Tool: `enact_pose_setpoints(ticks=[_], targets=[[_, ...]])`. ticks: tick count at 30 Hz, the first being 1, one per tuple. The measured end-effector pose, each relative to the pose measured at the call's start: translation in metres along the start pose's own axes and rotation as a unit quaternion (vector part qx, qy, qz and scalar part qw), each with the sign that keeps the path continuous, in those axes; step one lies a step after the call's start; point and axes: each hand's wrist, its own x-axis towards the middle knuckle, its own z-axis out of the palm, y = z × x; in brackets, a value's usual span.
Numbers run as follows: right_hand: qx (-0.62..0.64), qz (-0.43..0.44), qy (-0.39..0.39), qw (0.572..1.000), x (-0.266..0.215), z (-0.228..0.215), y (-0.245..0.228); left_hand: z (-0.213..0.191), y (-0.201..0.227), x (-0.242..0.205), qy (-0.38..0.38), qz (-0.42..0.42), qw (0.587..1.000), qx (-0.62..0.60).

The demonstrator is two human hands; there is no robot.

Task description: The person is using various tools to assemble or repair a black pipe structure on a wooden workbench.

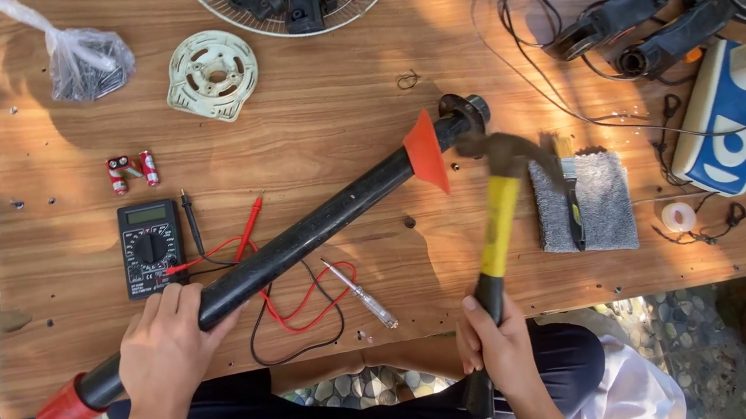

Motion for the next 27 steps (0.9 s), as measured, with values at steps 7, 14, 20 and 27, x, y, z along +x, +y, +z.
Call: enact_pose_setpoints(ticks=[7,14,20,27], targets=[[0.111,-0.082,0.027,0.99,0.0,-0.008,-0.013,-0.01,-0.002,0.004,0.018,-0.02,0.999,0.032],[0.025,0.065,-0.016,0.997,0.011,-0.025,0.003,-0.02,-0.003,0.01,0.012,-0.011,0.999,0.046],[-0.002,-0.068,0.017,0.998,0.011,-0.022,-0.004,-0.024,-0.004,0.008,-0.003,-0.014,0.998,0.053],[-0.129,-0.034,-0.004,0.991,0.029,-0.02,0.013,-0.007,0.005,-0.002,-0.045,-0.055,0.997,0.005]])
